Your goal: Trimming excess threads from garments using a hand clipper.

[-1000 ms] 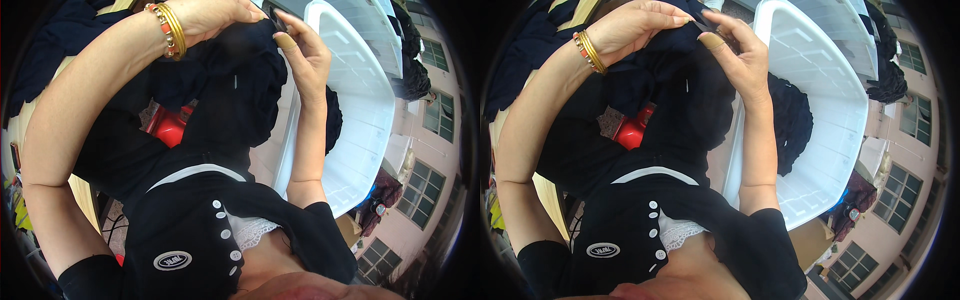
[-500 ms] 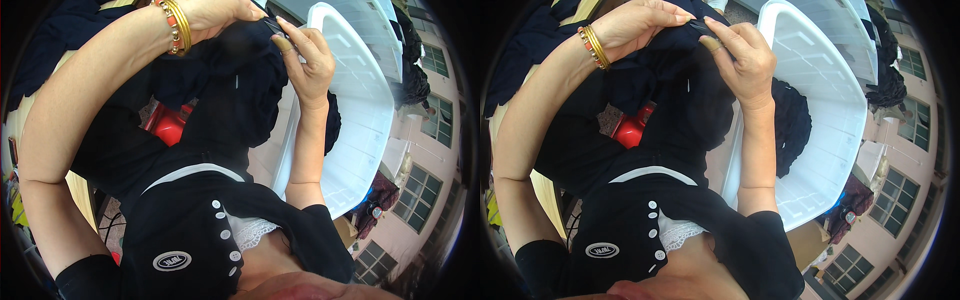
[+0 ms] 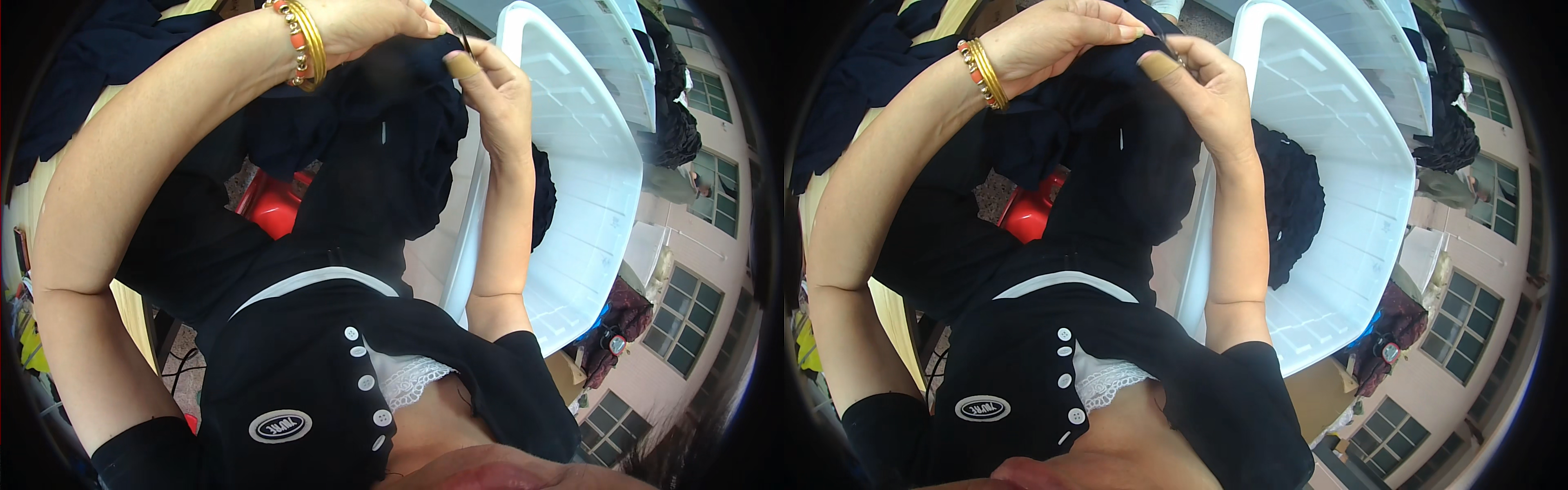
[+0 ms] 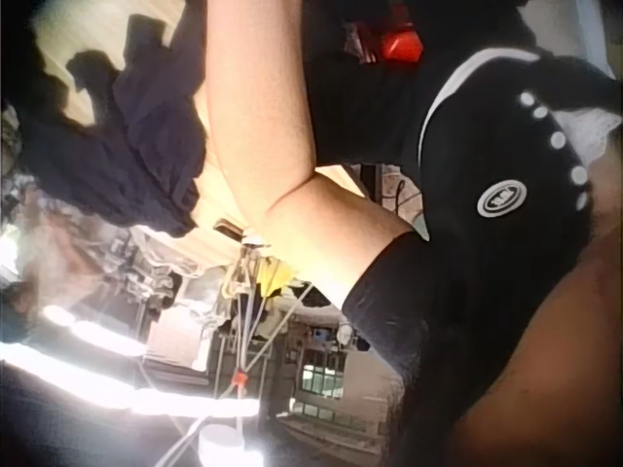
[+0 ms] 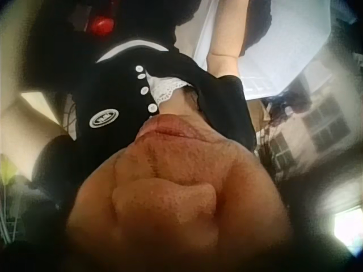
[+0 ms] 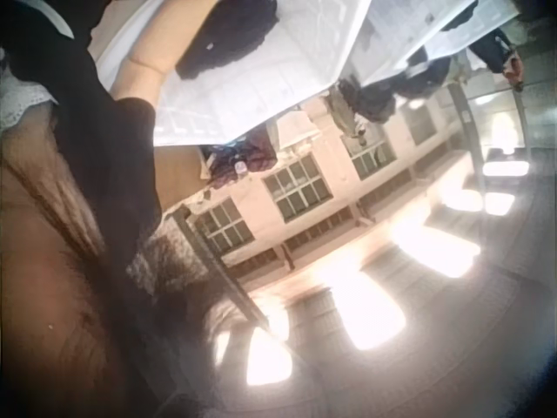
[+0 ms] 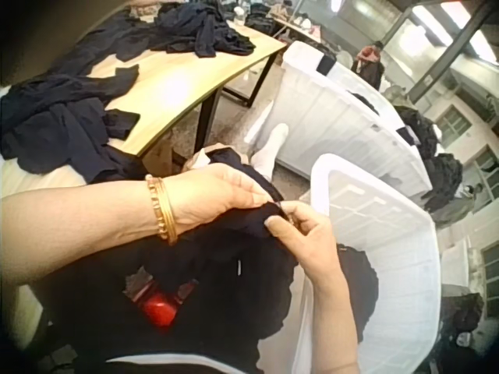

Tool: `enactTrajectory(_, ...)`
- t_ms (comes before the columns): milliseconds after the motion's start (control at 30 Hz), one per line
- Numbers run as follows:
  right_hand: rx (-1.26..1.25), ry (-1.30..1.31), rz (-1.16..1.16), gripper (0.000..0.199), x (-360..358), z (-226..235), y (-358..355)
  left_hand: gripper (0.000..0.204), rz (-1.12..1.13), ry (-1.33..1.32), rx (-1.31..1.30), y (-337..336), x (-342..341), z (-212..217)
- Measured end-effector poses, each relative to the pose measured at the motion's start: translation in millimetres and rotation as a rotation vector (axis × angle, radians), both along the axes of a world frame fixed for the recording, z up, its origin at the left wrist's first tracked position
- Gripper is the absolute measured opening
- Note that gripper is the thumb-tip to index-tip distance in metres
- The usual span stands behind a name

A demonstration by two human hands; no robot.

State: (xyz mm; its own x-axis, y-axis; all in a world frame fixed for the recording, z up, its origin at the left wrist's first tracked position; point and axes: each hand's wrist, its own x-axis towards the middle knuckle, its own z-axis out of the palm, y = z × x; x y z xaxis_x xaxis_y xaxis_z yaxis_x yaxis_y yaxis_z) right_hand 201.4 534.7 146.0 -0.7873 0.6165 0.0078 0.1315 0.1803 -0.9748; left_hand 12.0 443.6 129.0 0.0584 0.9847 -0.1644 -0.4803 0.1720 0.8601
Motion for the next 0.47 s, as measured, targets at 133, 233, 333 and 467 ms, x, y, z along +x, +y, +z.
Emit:
enactTrajectory(133, 0.032, 0.193, -0.023, 0.014, 7.2, -5.4, 8.5, 0.017, -0.069, 0.392, 0.020, 6.3, -5.2, 6.6)
enactTrajectory(233, -0.057, 0.397, -0.115, 0.008, 13.5, -8.1, 18.1, 0.018, -0.133, 0.532, -0.067, 5.1, -20.2, 6.3)
enactTrajectory(333, -0.043, 0.489, -0.267, 0.007, 11.2, -10.3, 25.0, 0.017, -0.057, 0.301, 0.222, 9.0, -39.7, -19.5)
enactTrajectory(467, 0.202, 0.285, -0.383, 0.015, 9.3, -14.8, 25.6, 0.020, 0.001, 0.121, -0.074, 2.5, -25.9, 2.8)
